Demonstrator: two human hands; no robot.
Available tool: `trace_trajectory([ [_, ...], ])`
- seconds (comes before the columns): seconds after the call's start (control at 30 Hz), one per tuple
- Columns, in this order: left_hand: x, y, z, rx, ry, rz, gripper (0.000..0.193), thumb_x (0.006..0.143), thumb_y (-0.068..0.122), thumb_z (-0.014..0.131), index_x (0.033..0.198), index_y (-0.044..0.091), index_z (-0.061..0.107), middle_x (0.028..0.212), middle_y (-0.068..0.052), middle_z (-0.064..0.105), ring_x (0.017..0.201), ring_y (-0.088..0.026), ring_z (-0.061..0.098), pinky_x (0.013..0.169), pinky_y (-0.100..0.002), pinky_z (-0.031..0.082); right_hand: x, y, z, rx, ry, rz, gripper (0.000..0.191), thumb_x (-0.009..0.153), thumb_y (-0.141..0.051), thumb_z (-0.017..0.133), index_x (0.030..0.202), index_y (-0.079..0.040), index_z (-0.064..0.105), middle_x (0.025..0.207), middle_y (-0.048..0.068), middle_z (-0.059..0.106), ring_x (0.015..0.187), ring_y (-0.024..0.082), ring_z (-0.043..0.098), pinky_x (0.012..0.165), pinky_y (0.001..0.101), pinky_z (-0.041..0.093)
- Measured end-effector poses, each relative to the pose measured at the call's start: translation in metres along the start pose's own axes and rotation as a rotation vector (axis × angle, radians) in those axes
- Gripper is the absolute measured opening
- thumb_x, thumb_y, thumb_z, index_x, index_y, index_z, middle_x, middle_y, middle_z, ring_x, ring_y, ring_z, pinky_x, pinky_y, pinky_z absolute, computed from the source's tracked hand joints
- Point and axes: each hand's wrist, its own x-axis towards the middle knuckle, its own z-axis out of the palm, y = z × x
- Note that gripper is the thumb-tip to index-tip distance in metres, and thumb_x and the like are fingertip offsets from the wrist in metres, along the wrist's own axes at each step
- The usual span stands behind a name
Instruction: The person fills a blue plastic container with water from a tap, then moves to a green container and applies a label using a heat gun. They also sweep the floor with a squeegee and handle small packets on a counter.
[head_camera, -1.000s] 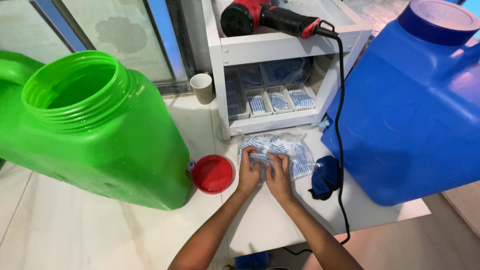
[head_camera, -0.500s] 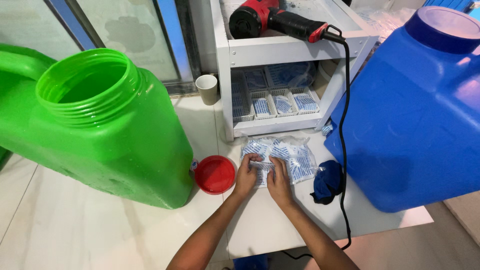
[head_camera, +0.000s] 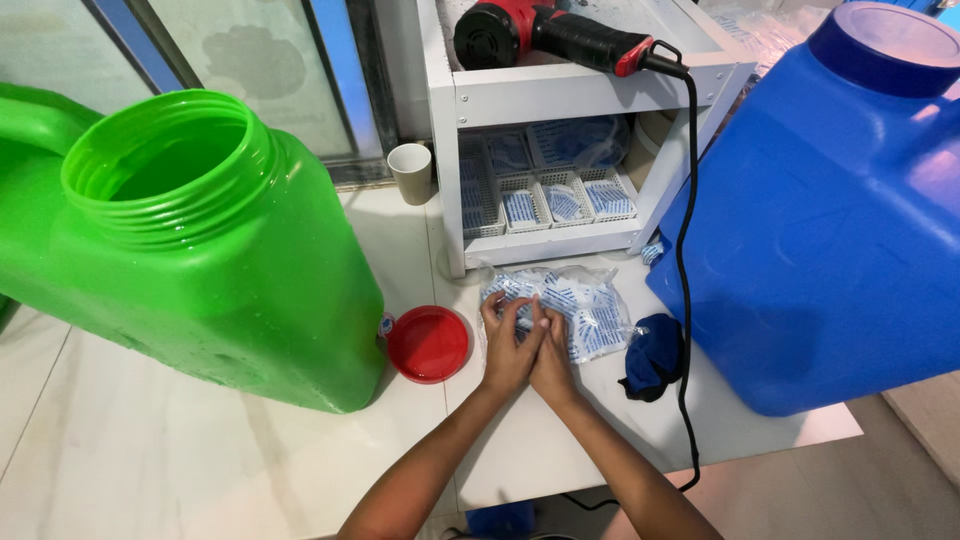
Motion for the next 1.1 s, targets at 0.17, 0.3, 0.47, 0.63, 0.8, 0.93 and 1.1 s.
trace_trajectory([
  [0.17,0.019,-0.018,0.002,-0.143,0.109,0.015,0.026,0.095,0.023,0.071,0.108,0.002,0.064,0.124,-0.018,0.048,0.119,-0.030,0.051,0.103,-0.040,0.044,-0.001,0.000,-0.002,0.051,0.128,0.022,0.061,0.092,0.002,0.057,0.150,0.002,0.039,0.136,0.025,0.047,0.129,0.044,0.048,0.109,0.0490,0.041],
  [0.3,0.028,-0.023,0.003,-0.179,0.207,-0.072,0.024,0.097,0.023,0.070,0.100,0.000,0.061,0.113,-0.013,0.052,0.107,-0.025,0.055,0.098,-0.035,0.045,0.000,0.000,-0.003,0.067,0.128,0.023,0.054,0.093,0.004,0.057,0.145,0.003,0.042,0.136,0.026,0.048,0.130,0.044,0.048,0.111,0.0502,0.041],
  [0.47,0.034,-0.018,0.006,-0.268,0.241,-0.156,0.027,0.096,0.026,0.069,0.096,0.000,0.063,0.111,-0.011,0.056,0.101,-0.022,0.055,0.090,-0.033,0.046,0.001,-0.001,-0.004,0.116,0.184,-0.004,0.066,0.090,0.002,0.059,0.149,0.008,0.032,0.131,0.026,0.048,0.124,0.043,0.049,0.108,0.0511,0.040],
  [0.63,0.041,-0.013,0.006,-0.333,0.284,-0.229,0.032,0.100,0.031,0.065,0.094,0.000,0.062,0.108,-0.009,0.055,0.098,-0.017,0.054,0.091,-0.029,0.044,-0.001,0.001,-0.006,-0.021,0.138,-0.011,0.058,0.091,0.004,0.062,0.147,-0.008,0.049,0.132,0.026,0.046,0.124,0.040,0.051,0.105,0.0462,0.046],
  [0.8,0.047,-0.016,0.007,-0.589,0.290,-0.421,0.041,0.104,0.038,0.062,0.088,0.001,0.060,0.086,-0.004,0.054,0.080,-0.012,0.046,0.074,-0.029,0.042,0.000,0.002,-0.010,0.030,0.229,-0.016,0.058,0.092,-0.002,0.065,0.144,-0.005,0.041,0.135,0.024,0.045,0.126,0.043,0.049,0.108,0.0500,0.043],
  [0.93,0.046,-0.018,0.006,-0.589,0.205,-0.457,0.048,0.109,0.040,0.059,0.084,-0.001,0.059,0.081,-0.006,0.049,0.075,-0.014,0.040,0.068,-0.033,0.037,0.002,0.001,-0.015,-0.169,0.194,-0.124,0.056,0.089,-0.001,0.066,0.143,-0.007,0.053,0.132,0.027,0.043,0.120,0.045,0.050,0.100,0.0505,0.045],
  [1.1,0.040,-0.014,0.007,-0.439,0.212,-0.251,0.031,0.102,0.035,0.056,0.097,0.005,0.061,0.091,-0.003,0.060,0.084,-0.012,0.052,0.079,-0.028,0.044,0.000,0.005,-0.016,-0.167,0.131,-0.010,0.050,0.088,-0.001,0.070,0.136,-0.007,0.055,0.132,0.027,0.044,0.120,0.048,0.051,0.100,0.0531,0.045],
])
